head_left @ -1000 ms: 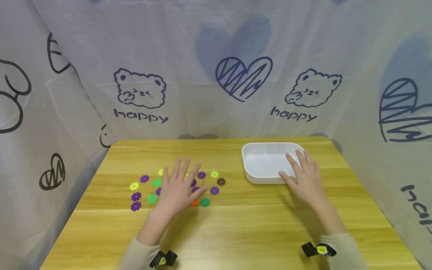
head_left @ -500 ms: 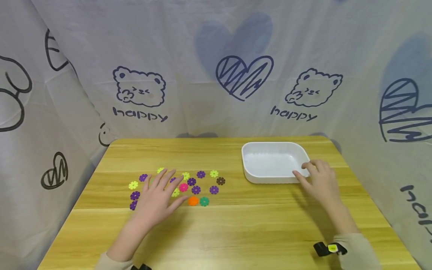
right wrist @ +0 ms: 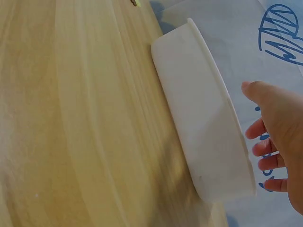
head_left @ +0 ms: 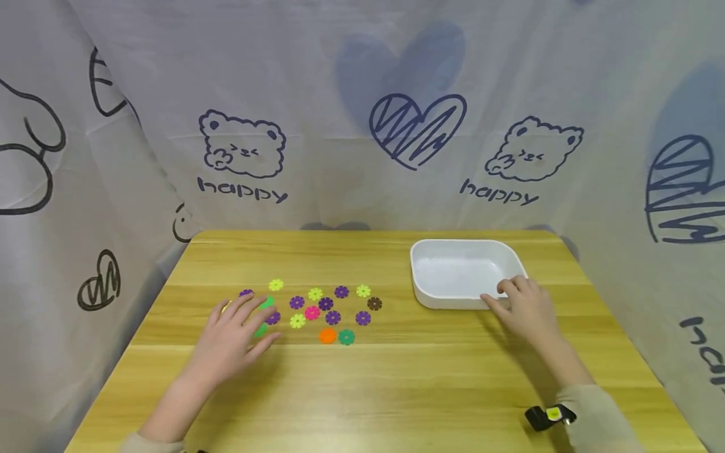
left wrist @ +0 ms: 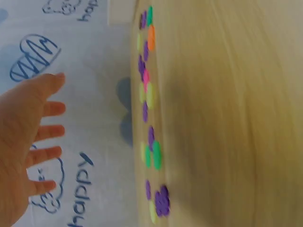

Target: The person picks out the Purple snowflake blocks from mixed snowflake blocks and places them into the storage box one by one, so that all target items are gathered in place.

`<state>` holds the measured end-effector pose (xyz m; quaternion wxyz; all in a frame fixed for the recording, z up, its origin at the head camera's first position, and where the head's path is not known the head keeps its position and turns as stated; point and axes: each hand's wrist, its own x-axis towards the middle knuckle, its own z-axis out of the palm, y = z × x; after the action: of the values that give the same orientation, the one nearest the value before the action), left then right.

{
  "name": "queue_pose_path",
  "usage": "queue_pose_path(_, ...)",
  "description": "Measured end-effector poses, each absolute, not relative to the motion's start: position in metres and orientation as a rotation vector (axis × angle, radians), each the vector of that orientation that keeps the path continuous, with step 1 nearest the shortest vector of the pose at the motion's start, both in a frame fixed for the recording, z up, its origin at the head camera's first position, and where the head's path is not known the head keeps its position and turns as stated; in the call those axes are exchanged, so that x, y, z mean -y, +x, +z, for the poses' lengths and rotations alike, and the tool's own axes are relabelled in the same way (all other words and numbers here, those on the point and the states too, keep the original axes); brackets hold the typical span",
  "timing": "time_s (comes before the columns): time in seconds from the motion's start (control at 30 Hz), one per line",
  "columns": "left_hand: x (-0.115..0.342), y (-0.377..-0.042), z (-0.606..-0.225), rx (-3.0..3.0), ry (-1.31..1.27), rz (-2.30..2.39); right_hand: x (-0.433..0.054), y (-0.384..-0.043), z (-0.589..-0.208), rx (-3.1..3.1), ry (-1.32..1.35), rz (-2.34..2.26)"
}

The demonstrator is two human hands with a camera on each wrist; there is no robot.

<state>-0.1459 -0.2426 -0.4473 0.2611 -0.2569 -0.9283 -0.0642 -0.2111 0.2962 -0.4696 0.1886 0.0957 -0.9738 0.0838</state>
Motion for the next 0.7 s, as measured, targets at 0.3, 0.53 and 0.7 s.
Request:
queue_pose_path(0.3,0.269,-0.157,-0.46,2.428,-0.76,-0.22,-0.298,-0.209,-0.479,2.804,0.227,0.238)
queue_pose_path(0.53,0.287,-0.171,-0.47,2.495,-0.669,-0.212,-0.295,-0.209,-0.483,2.8,0.205,0.261)
queue_pose_path(0.7,0.303,-0.184,-0.474,2.502,-0.641,-0.175,-0.292,-0.21,-0.483,2.794,0.201,0.273)
